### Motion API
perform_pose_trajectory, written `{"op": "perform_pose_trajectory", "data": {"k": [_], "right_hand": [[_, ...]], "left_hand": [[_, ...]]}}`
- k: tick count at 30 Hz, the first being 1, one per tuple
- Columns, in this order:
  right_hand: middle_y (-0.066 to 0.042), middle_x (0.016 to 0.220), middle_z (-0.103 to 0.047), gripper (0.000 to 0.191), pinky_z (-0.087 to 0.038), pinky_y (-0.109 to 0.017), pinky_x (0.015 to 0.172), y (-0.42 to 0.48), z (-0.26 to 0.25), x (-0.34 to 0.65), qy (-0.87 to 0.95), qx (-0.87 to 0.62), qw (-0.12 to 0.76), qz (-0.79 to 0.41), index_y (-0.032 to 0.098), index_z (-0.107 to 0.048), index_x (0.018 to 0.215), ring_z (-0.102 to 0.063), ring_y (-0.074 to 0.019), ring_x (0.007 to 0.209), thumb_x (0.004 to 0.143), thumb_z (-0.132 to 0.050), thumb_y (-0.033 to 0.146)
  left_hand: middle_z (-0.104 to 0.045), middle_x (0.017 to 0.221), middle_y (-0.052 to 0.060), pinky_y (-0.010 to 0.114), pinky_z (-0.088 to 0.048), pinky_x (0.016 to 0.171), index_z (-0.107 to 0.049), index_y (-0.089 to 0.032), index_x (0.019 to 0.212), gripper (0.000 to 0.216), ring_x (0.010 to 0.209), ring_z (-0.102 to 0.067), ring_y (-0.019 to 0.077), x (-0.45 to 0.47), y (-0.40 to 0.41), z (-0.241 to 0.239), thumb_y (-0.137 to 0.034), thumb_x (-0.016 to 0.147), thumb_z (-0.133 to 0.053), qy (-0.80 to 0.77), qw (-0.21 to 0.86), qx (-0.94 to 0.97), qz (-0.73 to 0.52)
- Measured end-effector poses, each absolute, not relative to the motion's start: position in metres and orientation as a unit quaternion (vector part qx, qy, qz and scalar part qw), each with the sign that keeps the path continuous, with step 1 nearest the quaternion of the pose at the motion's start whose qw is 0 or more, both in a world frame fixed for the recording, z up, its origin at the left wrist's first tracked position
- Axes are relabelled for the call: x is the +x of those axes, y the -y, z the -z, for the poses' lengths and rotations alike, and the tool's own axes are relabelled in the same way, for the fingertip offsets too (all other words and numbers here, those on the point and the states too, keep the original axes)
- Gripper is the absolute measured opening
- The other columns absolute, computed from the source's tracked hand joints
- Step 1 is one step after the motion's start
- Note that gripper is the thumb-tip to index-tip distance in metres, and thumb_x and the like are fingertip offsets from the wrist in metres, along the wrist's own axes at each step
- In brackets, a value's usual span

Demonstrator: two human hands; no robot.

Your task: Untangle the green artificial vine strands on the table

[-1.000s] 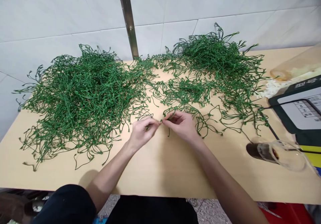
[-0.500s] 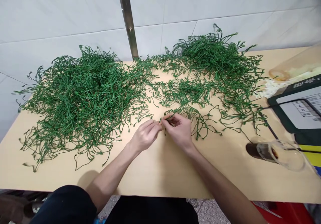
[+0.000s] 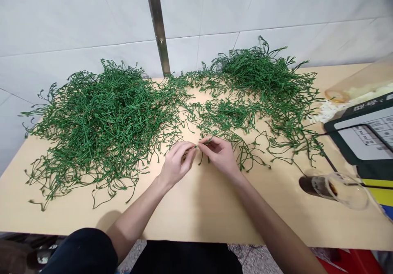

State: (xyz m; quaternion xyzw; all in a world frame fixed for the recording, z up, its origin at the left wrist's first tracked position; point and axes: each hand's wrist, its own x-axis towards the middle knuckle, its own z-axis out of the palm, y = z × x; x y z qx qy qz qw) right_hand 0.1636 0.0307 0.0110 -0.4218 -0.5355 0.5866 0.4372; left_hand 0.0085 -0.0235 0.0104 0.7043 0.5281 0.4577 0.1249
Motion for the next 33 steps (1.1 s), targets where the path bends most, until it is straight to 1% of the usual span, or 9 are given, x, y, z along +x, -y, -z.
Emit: {"op": "perform_pose_trajectory", "data": {"k": [4,7,11,15,18,23,26,29,33], "right_hand": [[-0.003,0.073,-0.072,0.031,-0.057,-0.031,0.068,-0.031,-0.010,0.164,0.520,-0.420,0.427,-0.609,0.020,-0.071,0.075,-0.066,-0.0168,0.066,0.061,-0.086,0.042],[-0.003,0.071,-0.072,0.033,-0.057,-0.031,0.069,-0.031,-0.011,0.164,0.506,-0.422,0.432,-0.616,0.019,-0.070,0.074,-0.066,-0.0166,0.066,0.057,-0.089,0.040],[-0.002,0.072,-0.071,0.033,-0.058,-0.032,0.073,-0.030,-0.013,0.164,0.510,-0.426,0.435,-0.608,0.020,-0.069,0.073,-0.067,-0.0167,0.068,0.058,-0.088,0.042],[-0.003,0.075,-0.071,0.034,-0.058,-0.033,0.076,-0.029,-0.012,0.163,0.516,-0.423,0.442,-0.600,0.020,-0.068,0.075,-0.067,-0.0170,0.070,0.060,-0.087,0.044],[-0.003,0.077,-0.070,0.032,-0.057,-0.033,0.077,-0.029,-0.009,0.162,0.521,-0.415,0.448,-0.596,0.020,-0.067,0.077,-0.066,-0.0172,0.072,0.064,-0.084,0.044],[-0.002,0.075,-0.067,0.029,-0.055,-0.033,0.074,-0.030,-0.008,0.161,0.519,-0.407,0.461,-0.594,0.021,-0.065,0.076,-0.064,-0.0163,0.071,0.066,-0.083,0.042],[-0.002,0.074,-0.067,0.031,-0.055,-0.033,0.072,-0.031,-0.009,0.162,0.516,-0.404,0.453,-0.604,0.021,-0.065,0.076,-0.063,-0.0159,0.070,0.064,-0.084,0.043],[-0.001,0.072,-0.067,0.034,-0.054,-0.031,0.071,-0.032,-0.010,0.163,0.505,-0.400,0.451,-0.618,0.020,-0.065,0.076,-0.063,-0.0149,0.068,0.063,-0.085,0.044],[-0.001,0.070,-0.068,0.035,-0.054,-0.030,0.068,-0.032,-0.011,0.163,0.487,-0.394,0.449,-0.637,0.020,-0.066,0.076,-0.063,-0.0142,0.065,0.062,-0.085,0.045]], "left_hand": [[-0.070,0.093,0.008,0.030,-0.054,0.078,-0.069,-0.020,0.104,0.017,0.085,-0.065,0.0177,0.006,0.024,-0.006,-0.028,0.089,-0.065,-0.527,0.128,0.713,-0.444],[-0.072,0.089,0.008,0.029,-0.054,0.075,-0.071,-0.019,0.100,0.014,0.079,-0.066,0.0165,0.005,0.024,-0.005,-0.025,0.091,-0.062,-0.535,0.129,0.703,-0.451],[-0.075,0.083,0.009,0.029,-0.054,0.071,-0.073,-0.019,0.094,0.015,0.072,-0.066,0.0172,0.007,0.024,-0.009,-0.026,0.091,-0.060,-0.551,0.152,0.689,-0.446],[-0.075,0.084,0.008,0.027,-0.053,0.066,-0.072,-0.019,0.095,0.017,0.071,-0.068,0.0169,0.011,0.025,-0.013,-0.029,0.090,-0.060,-0.581,0.259,0.616,-0.465],[-0.073,0.073,0.004,0.025,-0.052,0.061,-0.070,-0.017,0.098,0.023,0.064,-0.067,0.0151,0.013,0.023,-0.014,-0.037,0.087,-0.064,-0.582,0.391,0.520,-0.487],[-0.065,0.061,0.003,0.026,-0.047,0.059,-0.068,-0.012,0.084,0.039,0.055,-0.059,0.0122,0.010,0.018,-0.014,-0.051,0.079,-0.072,-0.524,0.570,0.400,-0.491],[-0.061,0.058,0.001,0.024,-0.042,0.056,-0.065,-0.014,0.074,0.041,0.053,-0.053,0.0102,0.008,0.016,-0.013,-0.054,0.079,-0.071,-0.505,0.599,0.393,-0.481],[-0.059,0.061,0.002,0.025,-0.041,0.059,-0.059,-0.015,0.062,0.045,0.057,-0.051,0.0107,0.008,0.015,-0.014,-0.055,0.080,-0.069,-0.478,0.619,0.409,-0.471],[-0.059,0.065,0.003,0.027,-0.044,0.067,-0.058,-0.015,0.061,0.045,0.065,-0.055,0.0137,0.008,0.015,-0.017,-0.053,0.082,-0.068,-0.433,0.659,0.402,-0.465]]}}
